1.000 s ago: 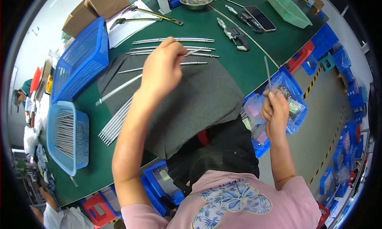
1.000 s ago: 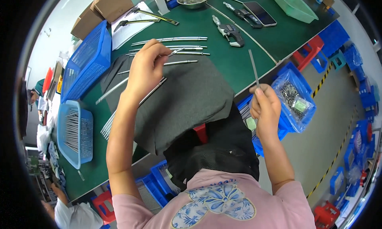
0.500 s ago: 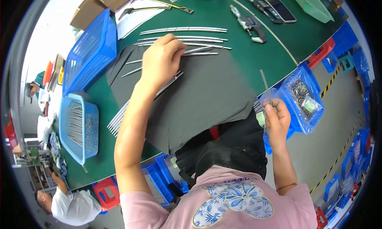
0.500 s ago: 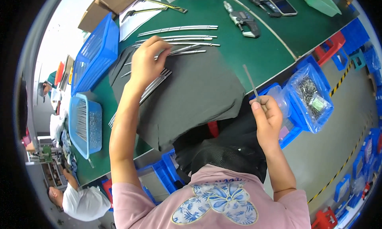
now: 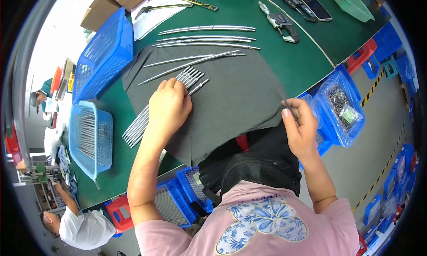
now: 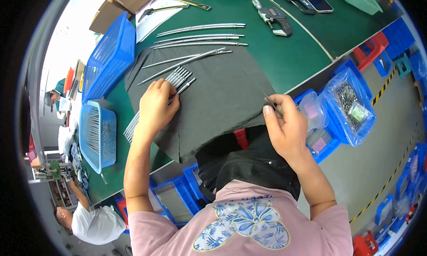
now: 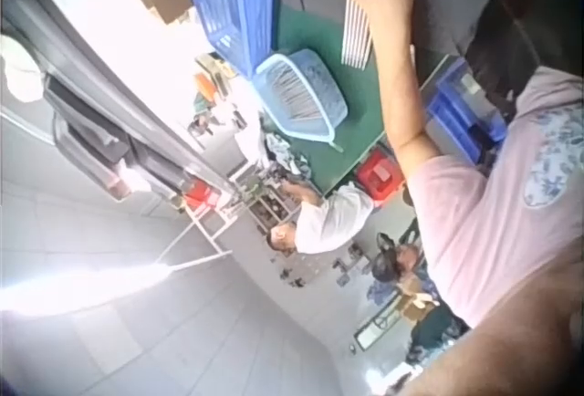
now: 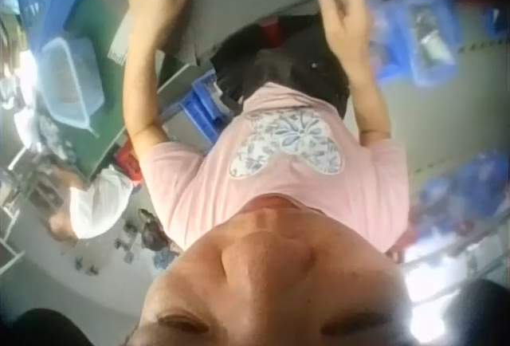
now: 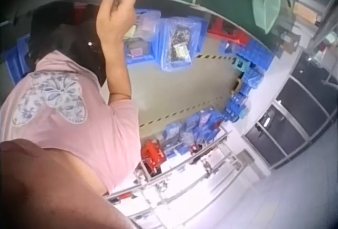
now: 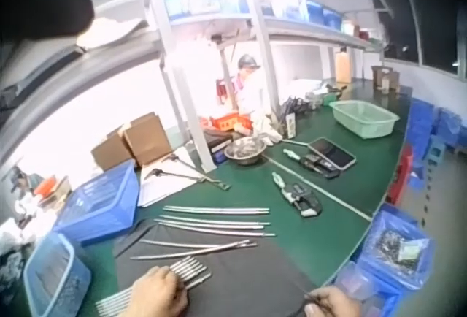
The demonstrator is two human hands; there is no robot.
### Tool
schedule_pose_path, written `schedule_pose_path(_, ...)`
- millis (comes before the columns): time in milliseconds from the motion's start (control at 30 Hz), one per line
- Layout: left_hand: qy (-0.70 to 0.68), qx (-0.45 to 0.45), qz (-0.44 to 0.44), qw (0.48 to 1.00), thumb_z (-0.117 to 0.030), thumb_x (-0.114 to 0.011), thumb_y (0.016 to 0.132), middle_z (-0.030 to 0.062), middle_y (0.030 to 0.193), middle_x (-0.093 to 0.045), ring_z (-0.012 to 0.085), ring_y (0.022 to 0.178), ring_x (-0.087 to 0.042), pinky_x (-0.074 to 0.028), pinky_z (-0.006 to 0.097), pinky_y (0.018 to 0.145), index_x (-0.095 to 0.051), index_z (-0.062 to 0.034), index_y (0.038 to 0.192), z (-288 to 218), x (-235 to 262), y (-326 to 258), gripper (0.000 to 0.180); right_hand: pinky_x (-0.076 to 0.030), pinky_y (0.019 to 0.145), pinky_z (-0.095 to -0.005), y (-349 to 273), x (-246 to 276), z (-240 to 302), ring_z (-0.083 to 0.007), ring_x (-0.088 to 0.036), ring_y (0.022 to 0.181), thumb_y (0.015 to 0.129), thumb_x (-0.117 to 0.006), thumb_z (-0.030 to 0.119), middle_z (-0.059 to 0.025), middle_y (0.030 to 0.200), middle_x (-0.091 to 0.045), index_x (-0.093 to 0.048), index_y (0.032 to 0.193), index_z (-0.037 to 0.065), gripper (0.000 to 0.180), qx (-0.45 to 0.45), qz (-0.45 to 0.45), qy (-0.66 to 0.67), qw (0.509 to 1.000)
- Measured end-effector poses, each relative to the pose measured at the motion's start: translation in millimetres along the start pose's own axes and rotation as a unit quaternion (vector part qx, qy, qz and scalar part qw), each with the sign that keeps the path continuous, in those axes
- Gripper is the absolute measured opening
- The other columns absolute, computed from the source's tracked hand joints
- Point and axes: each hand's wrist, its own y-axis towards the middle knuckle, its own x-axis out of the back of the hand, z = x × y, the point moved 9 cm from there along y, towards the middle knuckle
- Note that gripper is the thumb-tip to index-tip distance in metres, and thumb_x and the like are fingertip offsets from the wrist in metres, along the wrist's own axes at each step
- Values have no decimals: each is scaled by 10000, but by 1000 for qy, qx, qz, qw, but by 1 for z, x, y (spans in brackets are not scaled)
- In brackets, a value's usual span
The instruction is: Polishing or smoothing the ends of thin metal rods using an abrasive filing stick.
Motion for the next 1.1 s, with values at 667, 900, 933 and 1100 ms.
schedule_pose_path(667,-186,-84,-17,979,-5,-705,691,63,833,-557,238,707,-553,-475,348,595,-657,-45,886,-120,-5,-11,205,-433,550,-300,-40,-4,-9,-207,-573,561,918,-487,5,-90,662,-556,-523,1194,18,279,-58,18,-17,998)
schedule_pose_path(900,-177,-49,-4,983,-2,-698,697,68,828,-559,242,707,-554,-470,353,590,-653,-43,890,-113,-3,-14,203,-469,607,-267,-43,9,-15,-160,-605,637,919,-494,7,-98,743,-608,-552,1197,35,286,-42,-42,-4,998)
schedule_pose_path(933,-177,-45,-16,983,-10,-703,702,67,824,-559,241,703,-552,-464,350,585,-654,-45,884,-114,-2,-13,191,-467,601,-264,-43,15,-20,-144,-597,645,910,-517,12,-92,740,-607,-551,1201,33,294,-75,-42,-15,996)
schedule_pose_path(1100,-221,-25,-65,973,-24,-724,711,61,804,-561,233,685,-541,-445,338,575,-658,-52,844,-115,-9,-12,151,-449,568,-256,-39,19,-7,-128,-572,593,884,-545,-10,-70,711,-594,-619,1148,54,281,-60,-41,-71,995)
